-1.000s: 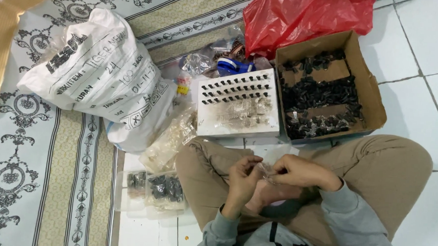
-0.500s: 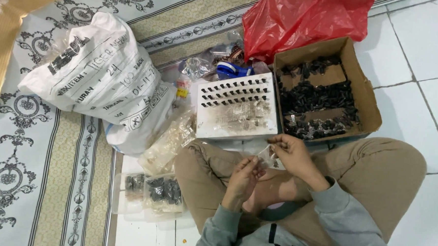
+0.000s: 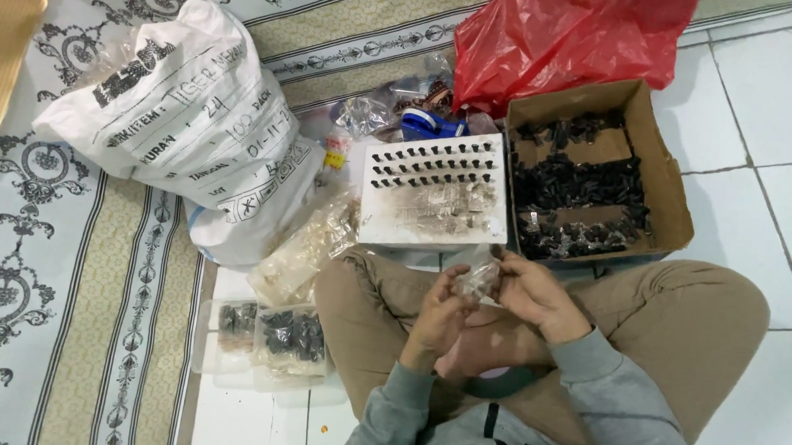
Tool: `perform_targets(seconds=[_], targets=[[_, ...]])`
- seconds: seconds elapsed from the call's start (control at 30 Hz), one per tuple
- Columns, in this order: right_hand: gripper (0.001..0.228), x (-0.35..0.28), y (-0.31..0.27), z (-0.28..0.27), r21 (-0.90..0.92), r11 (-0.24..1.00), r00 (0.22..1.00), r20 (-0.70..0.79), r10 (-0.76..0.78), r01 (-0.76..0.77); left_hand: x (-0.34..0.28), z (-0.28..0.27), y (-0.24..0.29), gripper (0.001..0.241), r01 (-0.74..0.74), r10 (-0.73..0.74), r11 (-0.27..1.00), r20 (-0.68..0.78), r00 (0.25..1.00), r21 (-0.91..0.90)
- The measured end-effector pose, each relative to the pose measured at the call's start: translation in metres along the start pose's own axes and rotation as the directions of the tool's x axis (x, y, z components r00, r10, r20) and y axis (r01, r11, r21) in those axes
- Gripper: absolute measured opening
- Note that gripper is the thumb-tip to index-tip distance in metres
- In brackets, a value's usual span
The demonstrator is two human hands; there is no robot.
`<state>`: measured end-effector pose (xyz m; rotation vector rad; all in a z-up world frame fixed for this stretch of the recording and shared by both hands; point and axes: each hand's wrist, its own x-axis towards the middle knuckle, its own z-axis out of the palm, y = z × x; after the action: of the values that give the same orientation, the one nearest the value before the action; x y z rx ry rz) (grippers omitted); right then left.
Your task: Sorting small black metal components from a cardboard box into a white plastic tray with individual slots and then into small plastic bags.
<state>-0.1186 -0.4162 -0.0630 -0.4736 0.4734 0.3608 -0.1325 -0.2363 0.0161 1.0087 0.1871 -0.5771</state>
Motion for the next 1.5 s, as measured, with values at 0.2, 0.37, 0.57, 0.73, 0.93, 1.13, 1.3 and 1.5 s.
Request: perform_targets(seconds=[0.2,0.37,0.57,0.73,0.93,1.13,1.3,1.5], targets=[[0.063,-0.02,0.016,0.034,-0.398,0.886,0.971,0.062,-0.232,0.237,0.009,0.003,0.0,0.041,-0.247,0.358,0.849,-0.166,0.919,0.466],[0.058,-0.034,0.015,0.054,-0.836,0.421,0.868,0.123,-0.481,0.351,-0.013,0.023,0.004,0.021,-0.354,0.554,0.681,-0.135,0.821,0.641],[0.045,-0.044,0.006,0.065,-0.899,-0.033,0.731,0.375,-0.57,0.436,-0.014,0.023,-0.002,0.019,-0.452,0.715,0.42,0.021,0.699,0.787],[0.037,-0.053,0.001,0.071,-0.862,-0.175,0.462,0.414,-0.784,0.475,-0.013,0.027,-0.007,0.019,-0.466,0.754,0.228,0.148,0.64,0.855],[0.023,-0.052,0.0,0.067,-0.872,-0.206,0.571,0.452,-0.686,0.444,0.001,0.014,0.001,0.014,-0.354,0.535,0.688,-0.114,0.837,0.633],[0.016,-0.046,0.006,0.063,-0.855,-0.178,0.61,0.48,-0.631,0.488,0.019,-0.012,0.001,0.01,-0.219,0.308,0.933,-0.315,0.898,0.287],[0.036,-0.011,0.02,0.022,-0.527,0.696,0.862,0.165,-0.479,0.487,0.023,-0.035,-0.003,0.031,0.046,-0.081,0.985,-0.203,0.976,-0.168],[0.016,-0.021,-0.009,0.028,0.079,0.997,0.997,0.067,-0.029,0.024,0.017,-0.013,0.01,0.06,0.041,-0.022,0.938,0.059,0.998,-0.345]])
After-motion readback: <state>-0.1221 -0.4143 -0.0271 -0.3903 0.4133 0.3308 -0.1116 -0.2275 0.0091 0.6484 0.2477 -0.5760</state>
